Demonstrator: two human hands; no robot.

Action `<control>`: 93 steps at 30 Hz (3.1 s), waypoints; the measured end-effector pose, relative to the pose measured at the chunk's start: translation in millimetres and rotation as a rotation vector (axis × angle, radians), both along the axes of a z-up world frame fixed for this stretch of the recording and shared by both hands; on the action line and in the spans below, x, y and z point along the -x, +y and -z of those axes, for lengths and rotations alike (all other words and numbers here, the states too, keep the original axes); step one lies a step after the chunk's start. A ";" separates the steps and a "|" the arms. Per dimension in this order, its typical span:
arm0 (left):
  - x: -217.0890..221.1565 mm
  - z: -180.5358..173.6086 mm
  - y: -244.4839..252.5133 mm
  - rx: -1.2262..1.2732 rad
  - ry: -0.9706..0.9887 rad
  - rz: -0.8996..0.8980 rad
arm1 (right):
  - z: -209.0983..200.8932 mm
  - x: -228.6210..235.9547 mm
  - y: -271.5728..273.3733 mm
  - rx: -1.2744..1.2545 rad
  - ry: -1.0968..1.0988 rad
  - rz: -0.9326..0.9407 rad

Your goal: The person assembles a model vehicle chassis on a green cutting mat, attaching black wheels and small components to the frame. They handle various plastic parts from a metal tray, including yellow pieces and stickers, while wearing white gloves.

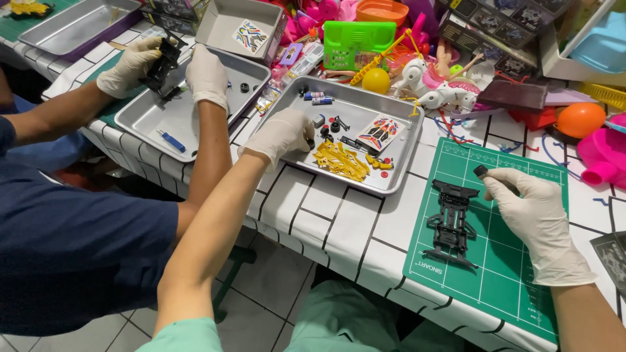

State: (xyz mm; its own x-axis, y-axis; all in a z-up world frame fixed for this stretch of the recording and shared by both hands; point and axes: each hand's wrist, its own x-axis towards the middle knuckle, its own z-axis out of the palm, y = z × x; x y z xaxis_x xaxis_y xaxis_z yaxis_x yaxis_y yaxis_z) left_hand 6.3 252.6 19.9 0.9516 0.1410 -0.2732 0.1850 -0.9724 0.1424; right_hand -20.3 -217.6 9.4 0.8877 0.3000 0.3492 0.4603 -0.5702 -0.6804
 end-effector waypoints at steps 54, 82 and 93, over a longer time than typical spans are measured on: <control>20.9 -12.7 -268.5 1.644 -0.266 0.157 | -23.7 3.6 0.7 -0.288 -0.172 -0.042; 28.0 9.5 -274.5 1.521 -0.538 0.197 | -18.5 4.8 10.0 -0.263 -0.327 -0.124; 32.4 -11.7 -271.9 1.592 -0.356 0.182 | -25.0 7.9 4.3 -0.291 -0.315 -0.135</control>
State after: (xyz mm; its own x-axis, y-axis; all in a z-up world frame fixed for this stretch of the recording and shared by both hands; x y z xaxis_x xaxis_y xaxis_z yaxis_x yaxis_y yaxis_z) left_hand -26.1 -19.3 31.7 0.9661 -0.1654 0.1982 -0.1675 0.1827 0.9688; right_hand -28.3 -213.3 34.4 0.6843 0.2553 0.6831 0.7279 -0.2965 -0.6183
